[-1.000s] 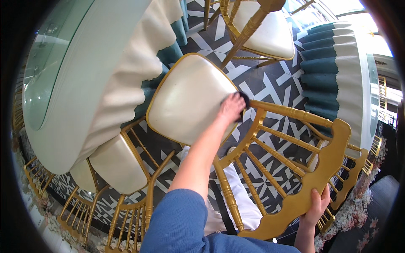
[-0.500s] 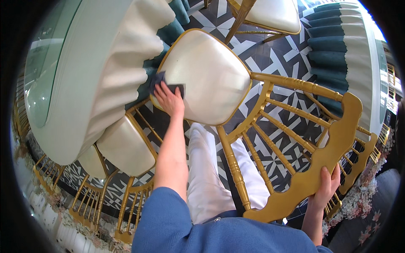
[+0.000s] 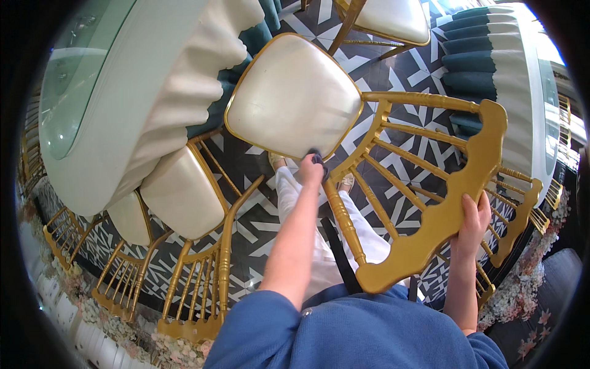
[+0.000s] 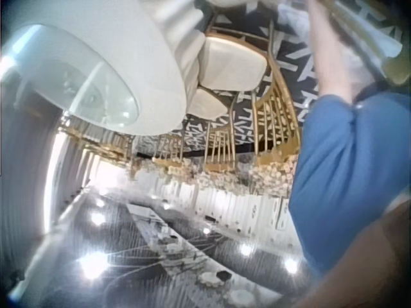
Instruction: The person wipes the backrest, seat, and slats of several gold-colored chairs with a cloth and wipes the surface of a large white round table.
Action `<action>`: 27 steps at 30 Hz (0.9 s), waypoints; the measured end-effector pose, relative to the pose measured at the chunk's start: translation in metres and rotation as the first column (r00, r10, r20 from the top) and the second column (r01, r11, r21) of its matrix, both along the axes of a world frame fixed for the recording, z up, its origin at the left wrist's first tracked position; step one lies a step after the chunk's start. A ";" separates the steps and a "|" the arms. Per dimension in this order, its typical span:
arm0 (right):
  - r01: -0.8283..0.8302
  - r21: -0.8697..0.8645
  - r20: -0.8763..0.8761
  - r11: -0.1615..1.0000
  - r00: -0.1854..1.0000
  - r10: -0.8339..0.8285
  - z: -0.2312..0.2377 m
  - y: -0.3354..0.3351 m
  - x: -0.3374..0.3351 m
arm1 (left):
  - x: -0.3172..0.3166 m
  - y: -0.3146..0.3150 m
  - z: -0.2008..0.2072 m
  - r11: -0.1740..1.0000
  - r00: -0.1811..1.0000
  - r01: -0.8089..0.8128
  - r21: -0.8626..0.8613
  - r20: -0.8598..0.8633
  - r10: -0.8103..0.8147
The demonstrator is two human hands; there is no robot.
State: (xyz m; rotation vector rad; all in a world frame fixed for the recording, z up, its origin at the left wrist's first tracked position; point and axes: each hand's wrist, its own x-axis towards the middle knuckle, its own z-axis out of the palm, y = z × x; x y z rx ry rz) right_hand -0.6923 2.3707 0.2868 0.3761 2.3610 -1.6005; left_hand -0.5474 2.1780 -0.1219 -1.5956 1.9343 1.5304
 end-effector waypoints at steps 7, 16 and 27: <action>0.005 -0.029 -0.032 1.000 0.999 -0.006 0.002 -0.004 0.000 | 0.016 -0.045 0.030 0.901 0.850 0.422 0.096 -0.387 -0.357; 0.021 0.026 -0.050 0.999 0.999 -0.020 -0.004 0.003 0.001 | 0.053 -0.005 0.179 0.790 0.597 0.612 -0.037 -0.633 -0.492; 0.208 -0.358 0.068 0.910 0.978 -0.196 -0.006 0.005 0.002 | 0.038 0.007 0.395 0.603 0.411 0.780 0.169 -0.864 -0.290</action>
